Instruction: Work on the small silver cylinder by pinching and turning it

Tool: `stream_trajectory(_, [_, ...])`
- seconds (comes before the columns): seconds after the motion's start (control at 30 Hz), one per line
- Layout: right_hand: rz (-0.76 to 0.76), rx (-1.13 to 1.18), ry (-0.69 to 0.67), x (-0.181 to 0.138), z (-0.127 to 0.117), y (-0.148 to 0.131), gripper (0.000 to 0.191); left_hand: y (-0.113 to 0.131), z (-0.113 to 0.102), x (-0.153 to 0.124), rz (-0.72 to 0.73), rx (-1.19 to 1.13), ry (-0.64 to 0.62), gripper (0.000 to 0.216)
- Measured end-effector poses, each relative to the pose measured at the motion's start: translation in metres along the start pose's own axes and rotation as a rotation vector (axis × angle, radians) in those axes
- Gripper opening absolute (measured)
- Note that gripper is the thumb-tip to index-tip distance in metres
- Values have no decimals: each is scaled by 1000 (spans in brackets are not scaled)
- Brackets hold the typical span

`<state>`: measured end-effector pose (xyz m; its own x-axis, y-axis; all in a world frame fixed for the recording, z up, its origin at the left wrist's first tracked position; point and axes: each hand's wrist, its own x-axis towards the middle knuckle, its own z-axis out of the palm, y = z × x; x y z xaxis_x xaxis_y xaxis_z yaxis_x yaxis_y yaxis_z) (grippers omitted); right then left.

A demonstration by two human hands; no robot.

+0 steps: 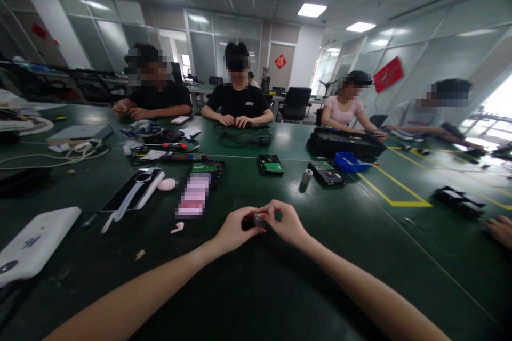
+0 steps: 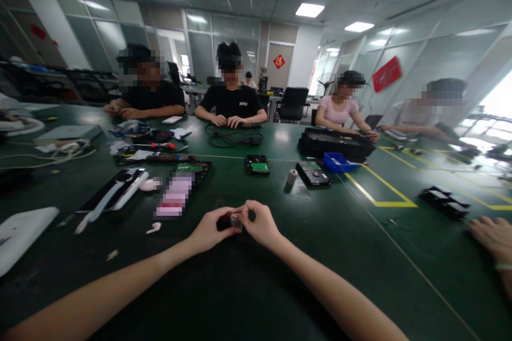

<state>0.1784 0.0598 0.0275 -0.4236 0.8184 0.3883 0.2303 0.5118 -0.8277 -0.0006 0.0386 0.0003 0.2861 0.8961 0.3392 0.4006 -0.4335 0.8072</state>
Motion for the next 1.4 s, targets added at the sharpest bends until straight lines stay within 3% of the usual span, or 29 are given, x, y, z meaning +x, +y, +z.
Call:
stream_trajectory(0.1, [-15, 41, 34, -4, 0, 3, 23, 4, -5, 0, 1, -24, -12, 52])
stream_trajectory(0.2, [-32, 25, 33, -10, 0, 8, 41, 14, -16, 1, 28, -38, 22, 62])
stream_trajectory(0.3, [-12, 45, -70, -13, 2, 14, 57, 25, -24, 4, 79, -61, 24, 49])
stream_trajectory(0.4, [7, 21, -117, -14, 7, 17, 44, 32, -26, 7, 104, -57, -9, 30])
stream_trajectory(0.5, [11, -24, -111, -15, 11, 19, 30, 33, -24, 10, 74, -63, -21, 29])
stream_trajectory(0.63, [2, -26, -104, -16, 12, 20, 31, 31, -25, 13, 21, -90, -39, 25])
stream_trajectory(0.77, [-4, -31, -105, -16, 11, 21, 32, 32, -24, 18, 12, -96, -45, 35])
stream_trajectory(0.97, [5, -10, -116, -16, 10, 21, 34, 39, -18, 22, 1, -4, 49, 25])
stream_trajectory(1.13, [20, -26, -110, -16, 10, 22, 34, 38, -13, 19, -27, -34, 101, 32])
stream_trajectory(1.4, [9, -57, -100, -16, 12, 25, 31, 30, -7, 17, 98, 93, 164, 23])
